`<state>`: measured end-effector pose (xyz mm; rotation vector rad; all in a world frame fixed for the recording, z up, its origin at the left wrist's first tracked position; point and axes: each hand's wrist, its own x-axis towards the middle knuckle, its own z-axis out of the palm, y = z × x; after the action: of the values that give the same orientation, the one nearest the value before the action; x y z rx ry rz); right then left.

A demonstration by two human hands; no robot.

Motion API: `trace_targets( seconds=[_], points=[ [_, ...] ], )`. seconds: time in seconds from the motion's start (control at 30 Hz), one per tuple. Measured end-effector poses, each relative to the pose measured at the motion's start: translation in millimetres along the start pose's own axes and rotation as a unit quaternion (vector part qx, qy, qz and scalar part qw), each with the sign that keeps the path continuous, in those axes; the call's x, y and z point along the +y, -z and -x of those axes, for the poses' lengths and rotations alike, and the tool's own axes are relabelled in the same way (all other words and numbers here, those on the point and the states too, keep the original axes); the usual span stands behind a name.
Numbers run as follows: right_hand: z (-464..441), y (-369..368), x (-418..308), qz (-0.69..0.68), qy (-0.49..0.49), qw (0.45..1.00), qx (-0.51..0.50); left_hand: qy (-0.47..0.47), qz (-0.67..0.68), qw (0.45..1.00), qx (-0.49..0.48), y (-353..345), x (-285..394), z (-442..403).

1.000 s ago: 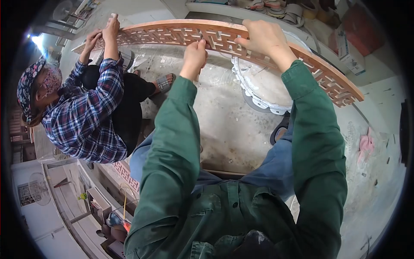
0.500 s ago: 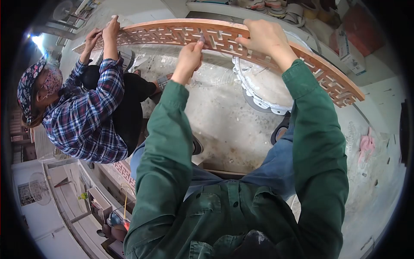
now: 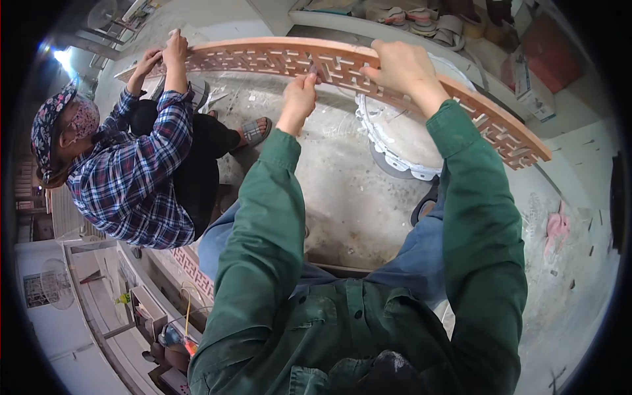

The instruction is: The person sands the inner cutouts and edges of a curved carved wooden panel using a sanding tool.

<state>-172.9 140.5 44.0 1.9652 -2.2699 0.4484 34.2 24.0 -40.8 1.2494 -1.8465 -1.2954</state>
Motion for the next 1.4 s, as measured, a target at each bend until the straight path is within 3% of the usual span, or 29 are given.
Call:
trace_targets(
  seconds=[0.23,0.53,0.67,0.93,1.23,1.4],
  points=[
    [1.9,10.7,-6.8,0.006,-0.018,0.999,-0.045,0.009,0.028,0.999,-0.019,16.3,14.5,15.9],
    [-4.0,-1.9,4.4,0.015,0.000,1.000,-0.017,0.026,0.013,0.999,-0.035,11.9,6.6,8.0],
    [-3.2,-4.8,2.9,-0.002,-0.009,1.000,-0.020,-0.025,-0.003,0.999,-0.030,19.4,7.6,9.4],
    [-5.1,-1.6,5.5,0.008,0.003,1.000,-0.007,0.055,0.018,0.998,-0.028,13.8,5.2,9.2],
    [-14.0,2.5,4.2,0.007,-0.010,1.000,-0.021,0.070,0.081,0.992,-0.061,19.8,6.3,5.8],
    [-15.7,8.9,0.9,0.011,-0.011,0.999,-0.028,0.070,0.048,0.994,-0.067,32.2,22.1,16.2]
  ],
)
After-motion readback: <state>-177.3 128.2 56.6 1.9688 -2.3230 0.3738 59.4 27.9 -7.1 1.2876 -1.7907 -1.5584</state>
